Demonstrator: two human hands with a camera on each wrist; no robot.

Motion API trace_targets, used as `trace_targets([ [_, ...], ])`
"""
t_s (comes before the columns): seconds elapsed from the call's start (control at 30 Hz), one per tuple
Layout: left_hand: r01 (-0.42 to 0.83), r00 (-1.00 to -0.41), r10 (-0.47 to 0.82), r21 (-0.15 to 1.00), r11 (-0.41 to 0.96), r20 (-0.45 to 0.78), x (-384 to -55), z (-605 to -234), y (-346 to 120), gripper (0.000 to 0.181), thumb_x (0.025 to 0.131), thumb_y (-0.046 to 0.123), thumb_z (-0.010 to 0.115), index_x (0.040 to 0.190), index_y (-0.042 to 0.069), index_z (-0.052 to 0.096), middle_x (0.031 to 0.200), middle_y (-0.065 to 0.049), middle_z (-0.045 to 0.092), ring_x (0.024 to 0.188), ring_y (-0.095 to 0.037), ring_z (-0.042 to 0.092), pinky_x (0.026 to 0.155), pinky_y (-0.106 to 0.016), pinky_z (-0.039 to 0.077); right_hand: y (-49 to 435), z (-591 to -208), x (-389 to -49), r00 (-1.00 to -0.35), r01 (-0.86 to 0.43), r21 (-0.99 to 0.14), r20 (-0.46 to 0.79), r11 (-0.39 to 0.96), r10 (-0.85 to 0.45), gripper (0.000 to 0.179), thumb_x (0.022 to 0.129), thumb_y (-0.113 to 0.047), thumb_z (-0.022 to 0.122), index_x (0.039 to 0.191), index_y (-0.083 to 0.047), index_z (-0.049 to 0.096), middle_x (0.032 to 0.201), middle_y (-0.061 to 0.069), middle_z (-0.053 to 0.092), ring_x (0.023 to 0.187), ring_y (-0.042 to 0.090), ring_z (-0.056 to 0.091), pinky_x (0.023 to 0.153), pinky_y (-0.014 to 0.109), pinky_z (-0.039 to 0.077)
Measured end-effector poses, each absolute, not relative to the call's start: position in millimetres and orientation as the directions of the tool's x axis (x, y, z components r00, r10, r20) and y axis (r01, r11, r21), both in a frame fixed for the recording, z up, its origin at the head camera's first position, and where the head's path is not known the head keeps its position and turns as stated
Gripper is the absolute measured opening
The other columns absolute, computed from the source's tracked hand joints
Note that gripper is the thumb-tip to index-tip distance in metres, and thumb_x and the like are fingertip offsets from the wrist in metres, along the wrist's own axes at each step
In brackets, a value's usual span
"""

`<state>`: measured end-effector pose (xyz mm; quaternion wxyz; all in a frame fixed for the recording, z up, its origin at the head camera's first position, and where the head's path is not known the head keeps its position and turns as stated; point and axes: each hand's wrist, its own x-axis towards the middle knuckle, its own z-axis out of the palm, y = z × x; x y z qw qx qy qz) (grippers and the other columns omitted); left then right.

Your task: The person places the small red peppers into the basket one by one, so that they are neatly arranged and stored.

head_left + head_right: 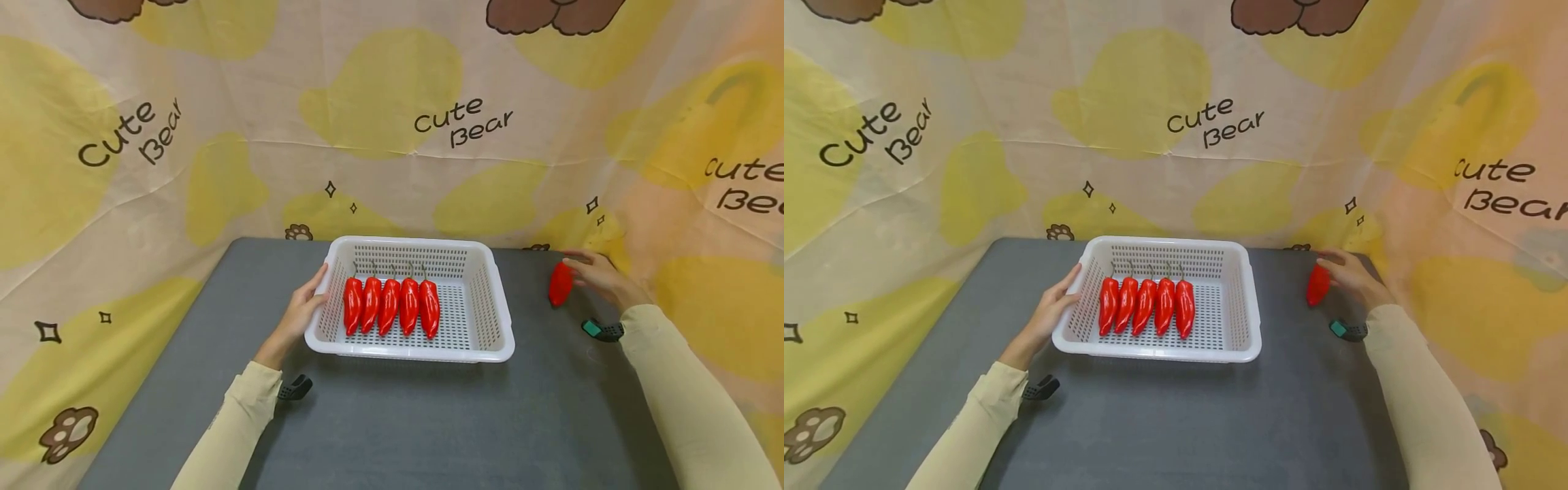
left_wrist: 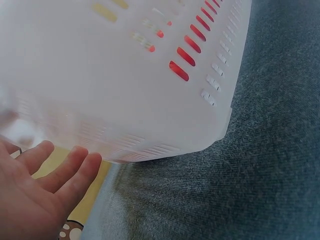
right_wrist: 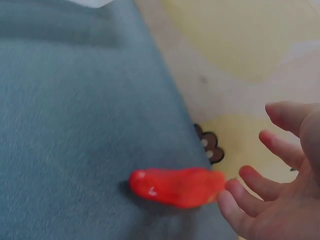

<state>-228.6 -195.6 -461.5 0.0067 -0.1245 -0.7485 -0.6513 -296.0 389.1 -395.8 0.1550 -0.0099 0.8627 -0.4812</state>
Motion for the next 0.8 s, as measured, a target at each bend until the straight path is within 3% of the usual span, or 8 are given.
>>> trace_targets([
  [0.1, 0.198, -0.967, 0.184, 0.973, 0.121, 0.174, -228.7, -460.9, -195.9, 0.063, 0.101, -0.003, 0.041, 0.160, 0.004, 0.020, 0.165, -0.026, 0.022, 0.132, -0.054, 0.047, 0.092, -0.043, 0.060, 393.6, -404.5, -296.2, -0.958, 0.137, -0.818, -0.252, 0.559, -0.134, 0.070, 0.109, -0.039, 0.036, 0.159, 0.005, 0.016, 0.163, 0.034, 0.018, 0.146, 0.052, 0.026, 0.118, 0.064, 0.033],
  [0.27, 0.203, -0.967, 0.182, 0.970, 0.132, 0.177, -228.3, -460.2, -196.2, 0.063, 0.101, -0.003, 0.041, 0.160, 0.003, 0.021, 0.165, -0.027, 0.022, 0.133, -0.054, 0.046, 0.095, -0.051, 0.056, 397.9, -417.5, -296.2, -0.950, 0.180, -0.801, -0.293, 0.570, -0.111, 0.068, 0.109, -0.037, 0.037, 0.159, 0.003, 0.014, 0.162, 0.037, 0.017, 0.147, 0.054, 0.024, 0.118, 0.065, 0.034],
  [0.5, 0.185, -0.970, 0.181, 0.975, 0.124, 0.161, -228.0, -460.4, -195.7, 0.063, 0.101, -0.002, 0.041, 0.161, 0.006, 0.020, 0.166, -0.024, 0.021, 0.133, -0.052, 0.046, 0.096, -0.049, 0.057, 397.1, -427.4, -293.3, -0.945, 0.181, -0.793, -0.304, 0.582, -0.120, 0.066, 0.109, -0.031, 0.039, 0.161, -0.001, 0.011, 0.160, 0.039, 0.014, 0.147, 0.054, 0.022, 0.116, 0.067, 0.036],
  [0.67, 0.185, -0.970, 0.185, 0.975, 0.124, 0.160, -227.8, -461.0, -196.2, 0.063, 0.102, -0.001, 0.040, 0.161, 0.007, 0.020, 0.166, -0.025, 0.022, 0.132, -0.054, 0.047, 0.094, -0.052, 0.057, 395.2, -431.8, -293.4, -0.947, 0.179, -0.767, -0.305, 0.616, -0.105, 0.064, 0.108, -0.023, 0.041, 0.160, 0.000, 0.012, 0.157, 0.043, 0.012, 0.141, 0.054, 0.029, 0.110, 0.060, 0.046],
  [0.8, 0.197, -0.968, 0.184, 0.972, 0.128, 0.172, -228.0, -460.8, -196.3, 0.063, 0.101, -0.002, 0.041, 0.161, 0.006, 0.020, 0.166, -0.025, 0.022, 0.134, -0.053, 0.046, 0.095, -0.053, 0.056, 395.2, -435.3, -296.1, -0.945, 0.184, -0.741, -0.314, 0.646, -0.090, 0.065, 0.107, -0.019, 0.045, 0.159, 0.001, 0.013, 0.154, 0.047, 0.014, 0.133, 0.051, 0.038, 0.097, 0.043, 0.056],
])
